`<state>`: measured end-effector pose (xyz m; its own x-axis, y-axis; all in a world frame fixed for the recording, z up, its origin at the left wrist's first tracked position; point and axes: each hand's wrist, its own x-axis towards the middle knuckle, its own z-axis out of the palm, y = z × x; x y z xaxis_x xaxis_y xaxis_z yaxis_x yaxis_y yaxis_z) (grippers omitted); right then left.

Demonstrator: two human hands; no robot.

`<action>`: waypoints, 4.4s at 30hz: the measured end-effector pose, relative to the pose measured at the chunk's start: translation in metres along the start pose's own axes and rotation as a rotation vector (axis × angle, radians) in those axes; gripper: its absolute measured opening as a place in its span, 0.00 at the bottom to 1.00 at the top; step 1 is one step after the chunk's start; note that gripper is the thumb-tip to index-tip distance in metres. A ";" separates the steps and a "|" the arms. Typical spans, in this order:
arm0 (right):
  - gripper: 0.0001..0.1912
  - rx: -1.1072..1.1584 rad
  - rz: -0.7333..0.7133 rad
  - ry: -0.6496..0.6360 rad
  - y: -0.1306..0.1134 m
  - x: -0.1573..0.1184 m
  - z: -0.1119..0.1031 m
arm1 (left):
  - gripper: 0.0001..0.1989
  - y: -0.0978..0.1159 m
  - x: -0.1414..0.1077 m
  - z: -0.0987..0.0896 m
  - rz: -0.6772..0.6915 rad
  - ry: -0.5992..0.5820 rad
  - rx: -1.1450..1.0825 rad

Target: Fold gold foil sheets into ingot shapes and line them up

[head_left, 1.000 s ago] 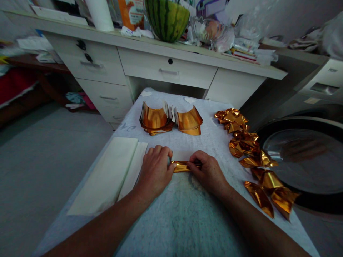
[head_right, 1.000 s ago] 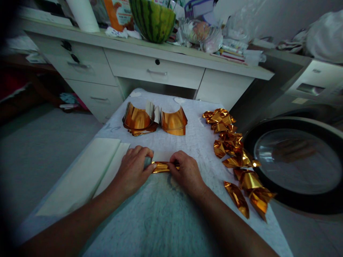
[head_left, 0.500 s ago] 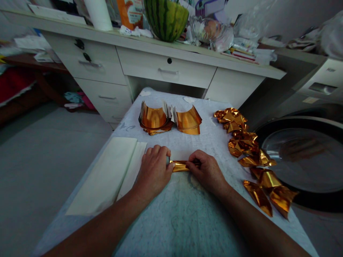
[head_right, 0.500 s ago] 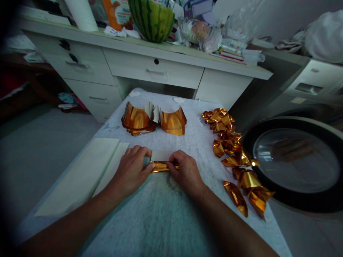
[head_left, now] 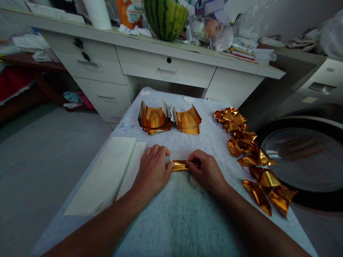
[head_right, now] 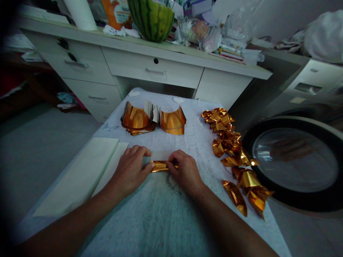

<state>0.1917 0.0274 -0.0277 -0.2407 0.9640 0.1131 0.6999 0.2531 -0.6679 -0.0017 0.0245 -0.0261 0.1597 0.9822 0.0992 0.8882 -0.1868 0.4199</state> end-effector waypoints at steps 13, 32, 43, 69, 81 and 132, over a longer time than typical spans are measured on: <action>0.05 0.003 0.020 0.007 -0.002 0.001 0.000 | 0.05 0.006 -0.002 -0.006 0.133 0.004 -0.052; 0.10 -0.042 0.100 0.029 0.010 -0.001 -0.015 | 0.14 0.028 -0.029 0.002 0.457 0.004 0.363; 0.11 -0.137 0.093 0.029 0.010 -0.002 -0.011 | 0.24 0.031 -0.036 0.004 0.435 -0.059 0.397; 0.10 -0.307 -0.215 -0.060 -0.010 -0.013 -0.002 | 0.26 0.021 -0.048 0.006 0.442 -0.080 0.378; 0.06 -0.436 -0.131 -0.035 -0.020 -0.009 0.005 | 0.27 -0.001 -0.056 -0.006 0.447 -0.112 0.367; 0.42 -0.368 0.074 -0.203 0.015 -0.008 -0.044 | 0.25 -0.007 -0.057 -0.001 0.550 -0.080 0.425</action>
<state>0.2337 0.0267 -0.0060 -0.2823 0.9544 -0.0975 0.9050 0.2312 -0.3570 -0.0172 -0.0298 -0.0339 0.6509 0.7491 0.1230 0.7584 -0.6487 -0.0628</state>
